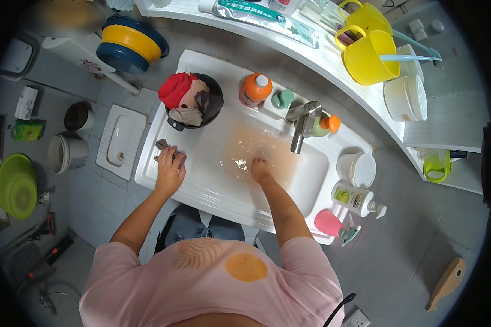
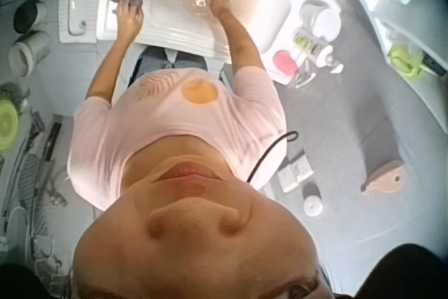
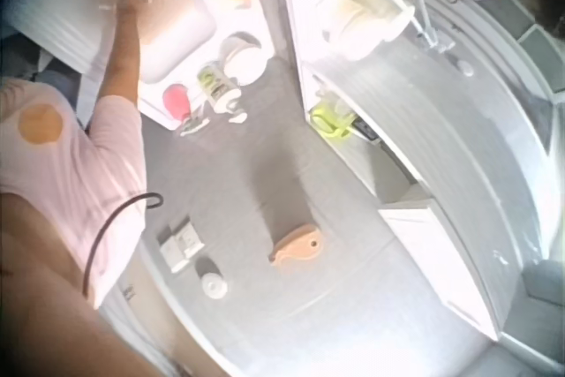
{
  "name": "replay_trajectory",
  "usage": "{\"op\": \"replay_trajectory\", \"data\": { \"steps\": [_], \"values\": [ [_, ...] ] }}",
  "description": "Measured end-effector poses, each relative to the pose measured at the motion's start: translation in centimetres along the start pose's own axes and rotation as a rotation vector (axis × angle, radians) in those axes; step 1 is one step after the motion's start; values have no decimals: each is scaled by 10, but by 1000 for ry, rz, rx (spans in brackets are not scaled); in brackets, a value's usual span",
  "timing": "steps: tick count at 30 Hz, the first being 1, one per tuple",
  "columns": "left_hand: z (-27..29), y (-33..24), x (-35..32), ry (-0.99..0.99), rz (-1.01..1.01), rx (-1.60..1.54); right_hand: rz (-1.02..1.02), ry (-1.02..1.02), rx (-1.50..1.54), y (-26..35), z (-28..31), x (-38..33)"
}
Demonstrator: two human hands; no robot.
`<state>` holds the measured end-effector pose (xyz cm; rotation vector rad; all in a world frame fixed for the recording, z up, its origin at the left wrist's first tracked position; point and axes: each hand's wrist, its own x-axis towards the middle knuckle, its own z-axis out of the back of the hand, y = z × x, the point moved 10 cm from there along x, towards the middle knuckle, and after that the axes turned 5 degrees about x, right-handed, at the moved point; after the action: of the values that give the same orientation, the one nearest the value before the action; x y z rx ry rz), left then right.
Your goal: The person washes several small pieces of clothing by hand in a white utility sink. They scrub and rinse a white cloth, a grey cloth, and a red cloth with a cartoon face, squeezing out water after each item. The person also removes and cleans the sink drain stopper during the process.
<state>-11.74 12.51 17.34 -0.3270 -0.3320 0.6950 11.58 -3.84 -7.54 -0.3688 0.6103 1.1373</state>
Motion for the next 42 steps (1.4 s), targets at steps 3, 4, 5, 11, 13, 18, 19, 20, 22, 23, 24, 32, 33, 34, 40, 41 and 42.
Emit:
{"op": "replay_trajectory", "data": {
  "steps": [3, 4, 5, 11, 13, 18, 19, 20, 22, 23, 24, 32, 33, 34, 40, 41, 42],
  "values": [
    [2, 0, 2, -18, -6, 6, -5, 26, 25, -5, 3, 2],
    [2, 0, 2, -14, -12, 0, 1, -123, 143, -8, 18, 1],
    [-1, -1, 2, -10, -16, -14, 1, -269, 255, -17, 33, -9],
    [0, 4, -3, -8, -23, 8, 14, -384, 769, -18, 160, -120],
    [-1, 0, -2, -26, -45, 22, 31, -401, 913, -31, 182, -154],
    [-3, -5, -1, -21, -54, 30, -118, -462, 905, -76, 168, -192],
    [-3, -5, -1, -19, -52, 31, -187, -464, 962, -86, 155, -191],
    [-3, -5, -1, -21, -46, 35, -251, -466, 1016, -95, 143, -187],
    [-4, -4, -2, -22, -49, 50, -296, -455, 1065, -97, 121, -174],
    [-5, -2, -2, -29, -44, 62, -309, -449, 1087, -97, 112, -161],
    [-5, -1, -1, -30, -42, 60, -285, -487, 1044, -95, 107, -146],
    [-3, 1, 1, -15, -19, 46, -211, -642, 630, -63, 76, -32],
    [-6, -8, 10, -18, -45, 17, -187, -616, 507, -80, 49, -13],
    [-5, -4, 6, -14, -32, 29, -210, -603, 498, -74, 47, -2],
    [-2, 2, 2, -22, -16, 31, -242, -569, 451, -58, 58, 13],
    [-2, 1, 0, -23, -17, 28, -231, -543, 425, -57, 58, 13],
    [-2, 0, 0, -26, -18, 25, -223, -518, 399, -57, 57, 13]
  ]
}}
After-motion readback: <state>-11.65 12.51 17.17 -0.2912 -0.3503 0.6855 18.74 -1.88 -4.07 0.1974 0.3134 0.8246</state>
